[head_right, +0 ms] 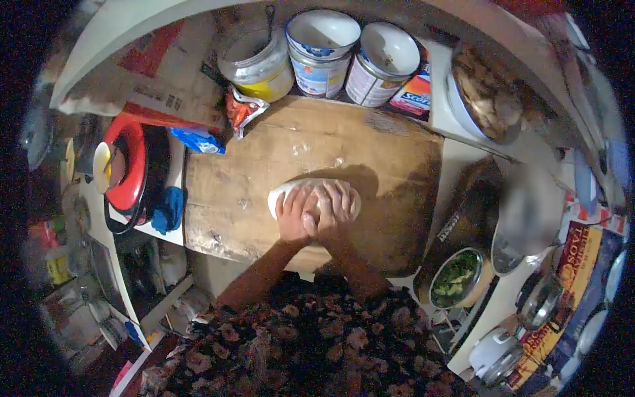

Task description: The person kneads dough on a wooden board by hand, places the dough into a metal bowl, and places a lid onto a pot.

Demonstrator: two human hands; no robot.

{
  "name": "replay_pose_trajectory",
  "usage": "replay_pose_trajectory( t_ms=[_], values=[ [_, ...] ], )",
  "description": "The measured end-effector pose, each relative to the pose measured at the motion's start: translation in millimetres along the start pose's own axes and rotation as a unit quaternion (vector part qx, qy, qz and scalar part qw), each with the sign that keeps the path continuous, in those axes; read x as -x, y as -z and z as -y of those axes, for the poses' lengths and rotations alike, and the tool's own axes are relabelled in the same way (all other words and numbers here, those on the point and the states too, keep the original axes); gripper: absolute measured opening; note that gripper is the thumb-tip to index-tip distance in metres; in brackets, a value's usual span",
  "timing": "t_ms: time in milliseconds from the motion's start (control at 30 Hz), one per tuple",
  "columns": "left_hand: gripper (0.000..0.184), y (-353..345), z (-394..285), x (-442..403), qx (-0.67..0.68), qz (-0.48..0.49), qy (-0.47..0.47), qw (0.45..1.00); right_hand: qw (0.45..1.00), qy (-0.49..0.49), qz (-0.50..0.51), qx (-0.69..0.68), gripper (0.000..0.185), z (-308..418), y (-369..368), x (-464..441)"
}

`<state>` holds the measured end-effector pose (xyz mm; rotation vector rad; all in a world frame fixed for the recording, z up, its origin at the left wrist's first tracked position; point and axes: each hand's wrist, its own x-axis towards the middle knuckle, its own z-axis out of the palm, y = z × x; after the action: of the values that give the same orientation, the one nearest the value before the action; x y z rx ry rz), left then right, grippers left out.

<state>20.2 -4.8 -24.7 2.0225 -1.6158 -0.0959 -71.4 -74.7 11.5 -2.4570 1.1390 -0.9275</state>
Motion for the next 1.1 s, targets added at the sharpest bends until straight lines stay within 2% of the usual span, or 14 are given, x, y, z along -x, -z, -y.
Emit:
replay_pose_trajectory(
  t_ms=[167,367,400,433,467,500,533,567,633,700,767,833,900,1100],
  values=[
    [0.050,-1,31,-84,0.023,0.013,-0.032,0.999,0.999,-0.025,0.007,-0.019,0.042,-20,-31,-67],
    [0.058,-14,49,-143,-0.063,-0.022,-0.011,0.998,0.988,-0.130,-0.020,0.077,0.036,-39,-75,-111],
    [0.059,-12,51,-143,-0.099,-0.050,-0.048,0.993,0.988,-0.129,-0.023,0.080,0.036,-37,-68,-113],
    [0.059,-7,54,-143,-0.097,-0.053,-0.050,0.993,0.976,-0.180,0.112,0.059,0.033,-35,-59,-115],
    [0.058,0,59,-143,0.007,0.120,-0.039,0.992,0.943,-0.227,0.243,0.037,0.031,-29,-47,-115],
    [0.058,10,60,-145,0.108,0.285,-0.031,0.952,0.945,-0.224,0.236,0.038,0.031,-28,-39,-101],
    [0.058,25,57,-149,0.137,0.323,0.037,0.936,0.990,-0.063,0.113,0.056,0.028,-31,-34,-76],
    [0.058,39,45,-149,0.134,0.317,0.032,0.938,0.992,0.100,-0.012,0.072,0.026,-29,-25,-53],
    [0.056,63,18,-128,0.054,0.205,0.136,0.968,0.990,-0.035,0.056,-0.126,0.027,0,17,-31],
    [0.051,60,-1,-87,-0.064,0.345,0.098,0.931,0.985,-0.069,0.064,-0.145,0.024,13,33,-7],
    [0.045,55,-14,-23,-0.003,0.084,0.015,0.996,0.985,-0.098,0.024,-0.142,0.025,26,39,8],
    [0.043,47,-29,20,-0.019,-0.006,0.030,0.999,0.982,-0.131,-0.012,-0.139,0.026,35,42,23],
    [0.042,37,-34,56,-0.021,-0.017,0.024,0.999,1.000,-0.011,0.006,-0.012,0.033,33,42,43],
    [0.041,13,-10,28,-0.022,-0.035,-0.006,0.999,0.999,-0.028,-0.021,-0.029,0.048,3,6,40]
  ],
)
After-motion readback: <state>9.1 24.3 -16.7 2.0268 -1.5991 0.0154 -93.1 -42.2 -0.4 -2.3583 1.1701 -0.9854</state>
